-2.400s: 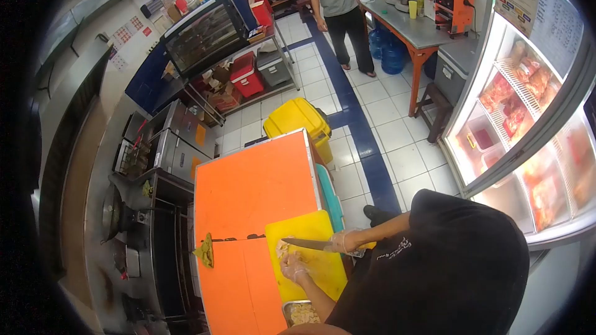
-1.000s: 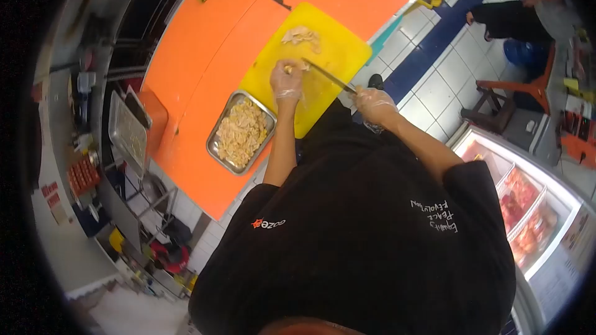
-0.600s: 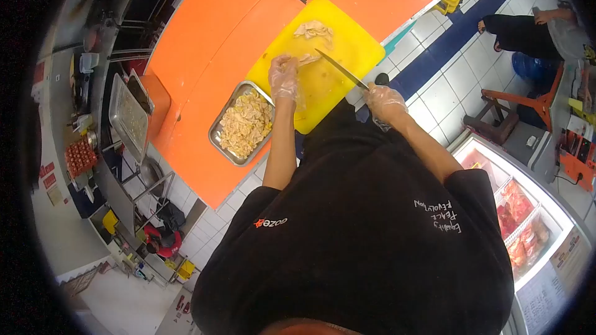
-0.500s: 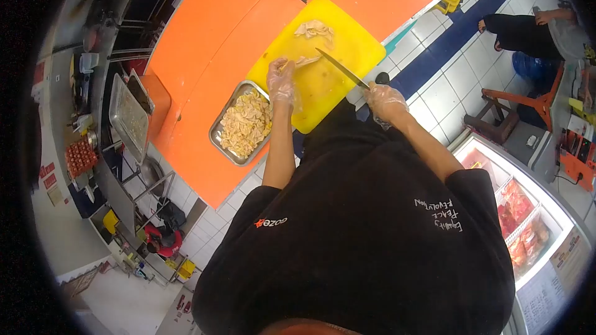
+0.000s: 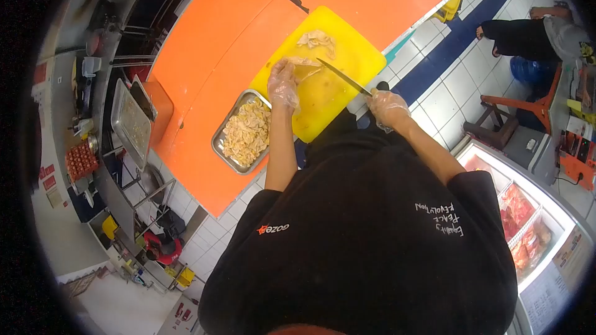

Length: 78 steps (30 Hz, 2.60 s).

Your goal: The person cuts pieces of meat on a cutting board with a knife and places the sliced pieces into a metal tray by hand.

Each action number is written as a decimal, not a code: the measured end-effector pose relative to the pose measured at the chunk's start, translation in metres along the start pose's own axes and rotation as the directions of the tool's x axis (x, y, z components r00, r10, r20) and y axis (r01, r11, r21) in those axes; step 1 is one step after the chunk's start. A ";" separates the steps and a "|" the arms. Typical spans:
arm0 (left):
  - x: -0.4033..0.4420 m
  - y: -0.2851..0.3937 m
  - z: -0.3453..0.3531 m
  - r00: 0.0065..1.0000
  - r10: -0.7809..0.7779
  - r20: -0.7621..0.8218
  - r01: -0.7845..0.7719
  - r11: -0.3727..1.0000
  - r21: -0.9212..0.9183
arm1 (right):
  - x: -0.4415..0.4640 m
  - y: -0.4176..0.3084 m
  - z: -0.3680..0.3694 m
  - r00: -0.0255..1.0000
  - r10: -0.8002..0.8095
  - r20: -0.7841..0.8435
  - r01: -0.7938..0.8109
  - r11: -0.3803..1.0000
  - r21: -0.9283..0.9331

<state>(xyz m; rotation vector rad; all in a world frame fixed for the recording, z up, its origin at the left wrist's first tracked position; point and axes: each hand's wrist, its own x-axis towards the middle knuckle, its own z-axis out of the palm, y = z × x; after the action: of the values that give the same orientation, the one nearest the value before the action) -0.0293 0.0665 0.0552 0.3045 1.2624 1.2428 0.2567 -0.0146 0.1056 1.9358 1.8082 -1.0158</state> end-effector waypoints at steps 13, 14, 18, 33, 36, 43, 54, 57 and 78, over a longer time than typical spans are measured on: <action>-0.031 -0.009 0.004 0.996 -0.083 0.032 0.077 0.985 0.155 | -0.005 0.006 -0.015 0.978 -0.144 -0.154 0.147 0.989 0.011; -0.032 -0.004 0.005 0.996 -0.075 0.054 0.062 0.976 0.207 | -0.009 0.003 -0.022 0.972 -0.156 -0.174 0.167 0.985 0.048; -0.037 0.020 0.018 0.969 -0.160 0.189 0.044 0.863 0.503 | -0.011 0.006 -0.033 0.999 -0.005 -0.054 0.015 0.979 0.201; -0.010 -0.037 0.019 0.960 -0.055 0.275 -0.241 0.338 0.910 | -0.005 -0.009 0.006 0.999 -0.044 -0.026 0.048 0.981 0.187; -0.017 -0.036 -0.006 0.970 0.001 0.241 -0.231 0.293 0.928 | 0.001 -0.007 0.011 0.998 -0.022 -0.052 0.027 0.994 0.101; -0.030 -0.013 -0.020 0.978 0.032 0.204 -0.206 0.184 0.961 | 0.037 0.007 0.004 0.948 -0.122 -0.294 0.145 0.988 0.059; -0.016 -0.040 -0.020 0.852 0.436 0.289 -0.378 0.129 0.917 | 0.008 -0.008 0.047 0.932 -0.350 -0.088 0.350 0.937 -0.021; -0.019 -0.040 -0.025 0.915 0.363 0.174 -0.279 0.260 0.924 | 0.016 -0.020 0.053 0.978 -0.211 0.005 0.210 0.975 -0.076; -0.008 -0.049 -0.023 0.901 0.416 0.121 -0.260 0.296 0.919 | 0.020 -0.019 0.018 0.985 -0.107 0.138 0.122 0.987 -0.107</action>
<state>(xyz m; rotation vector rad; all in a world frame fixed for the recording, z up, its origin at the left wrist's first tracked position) -0.0210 0.0314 0.0136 1.4244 2.0359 0.7258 0.2320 -0.0079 0.0839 1.6740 1.8779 -1.0254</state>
